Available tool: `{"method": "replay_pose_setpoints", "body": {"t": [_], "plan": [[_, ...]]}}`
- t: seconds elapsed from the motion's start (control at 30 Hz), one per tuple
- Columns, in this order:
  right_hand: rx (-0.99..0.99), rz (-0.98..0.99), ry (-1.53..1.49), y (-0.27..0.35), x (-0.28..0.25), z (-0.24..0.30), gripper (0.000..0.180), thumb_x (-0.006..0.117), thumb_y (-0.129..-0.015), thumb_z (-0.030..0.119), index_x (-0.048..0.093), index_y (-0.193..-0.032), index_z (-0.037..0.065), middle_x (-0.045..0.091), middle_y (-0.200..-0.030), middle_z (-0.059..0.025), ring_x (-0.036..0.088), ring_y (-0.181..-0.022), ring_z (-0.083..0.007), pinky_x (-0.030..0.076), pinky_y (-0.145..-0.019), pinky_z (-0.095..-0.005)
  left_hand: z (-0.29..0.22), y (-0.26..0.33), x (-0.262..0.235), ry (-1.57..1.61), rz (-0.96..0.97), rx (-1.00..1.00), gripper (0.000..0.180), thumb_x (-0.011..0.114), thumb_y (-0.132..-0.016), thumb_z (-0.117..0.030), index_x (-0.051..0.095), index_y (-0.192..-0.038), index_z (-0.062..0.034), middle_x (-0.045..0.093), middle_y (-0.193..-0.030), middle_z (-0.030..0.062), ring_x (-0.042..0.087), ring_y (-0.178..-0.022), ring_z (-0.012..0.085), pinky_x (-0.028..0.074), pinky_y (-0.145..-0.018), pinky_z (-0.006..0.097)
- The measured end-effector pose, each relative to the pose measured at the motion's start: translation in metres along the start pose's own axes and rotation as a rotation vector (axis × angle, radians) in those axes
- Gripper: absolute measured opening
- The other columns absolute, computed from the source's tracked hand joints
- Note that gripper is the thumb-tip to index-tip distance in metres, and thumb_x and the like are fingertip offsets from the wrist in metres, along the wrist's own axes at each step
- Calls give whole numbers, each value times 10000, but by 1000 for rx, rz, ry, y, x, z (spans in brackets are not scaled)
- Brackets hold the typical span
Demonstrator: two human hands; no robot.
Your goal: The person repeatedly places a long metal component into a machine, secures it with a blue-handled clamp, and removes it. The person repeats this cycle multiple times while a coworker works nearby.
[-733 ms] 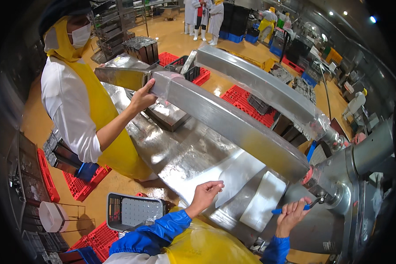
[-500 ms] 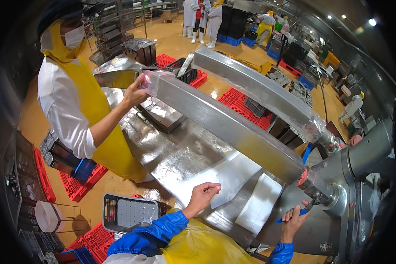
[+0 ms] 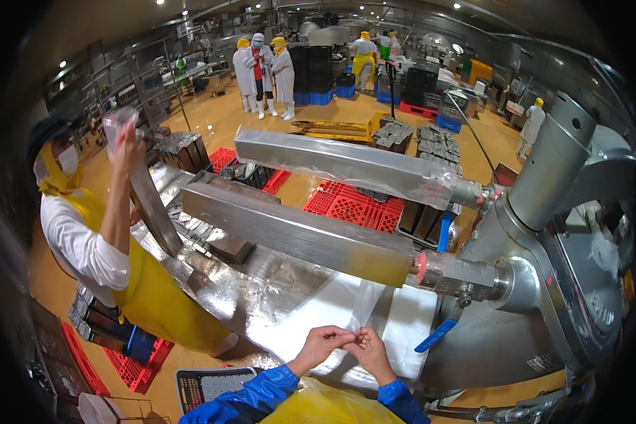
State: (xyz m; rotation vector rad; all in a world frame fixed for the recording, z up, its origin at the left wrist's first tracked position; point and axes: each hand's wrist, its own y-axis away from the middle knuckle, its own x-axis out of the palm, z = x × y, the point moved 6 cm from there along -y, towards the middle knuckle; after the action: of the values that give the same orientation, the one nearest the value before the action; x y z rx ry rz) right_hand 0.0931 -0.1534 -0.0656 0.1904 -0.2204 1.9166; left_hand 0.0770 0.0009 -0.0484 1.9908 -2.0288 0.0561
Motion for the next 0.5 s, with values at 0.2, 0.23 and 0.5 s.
{"method": "replay_pose_setpoints", "body": {"t": [0.2,0.23,0.5], "plan": [[80,12,12,-3,-34,27,222,766,-950,67,631,-1116,9,678,-1008,-50,643,-874,-96,544,-793,-249,-28,4,-18,-42,-251,207,125,693,-1030,-139,683,-1070,-21,700,-976,35,672,-853,121,567,-755,283],[64,40,23,-5,-26,32,231,778,-952,99,642,-1118,11,678,-1002,-43,636,-860,-91,539,-770,-241,-30,8,-19,-182,-289,245,128,697,-1026,-141,682,-1070,-22,693,-986,38,667,-865,123,565,-750,285],[119,-38,7,-37,66,5,202,692,-1016,95,640,-1177,-15,712,-973,-65,681,-834,-109,564,-676,-250,-28,10,-38,-111,-472,315,104,612,-1072,-146,607,-1057,-43,616,-846,18,570,-709,71,499,-625,242]]}}
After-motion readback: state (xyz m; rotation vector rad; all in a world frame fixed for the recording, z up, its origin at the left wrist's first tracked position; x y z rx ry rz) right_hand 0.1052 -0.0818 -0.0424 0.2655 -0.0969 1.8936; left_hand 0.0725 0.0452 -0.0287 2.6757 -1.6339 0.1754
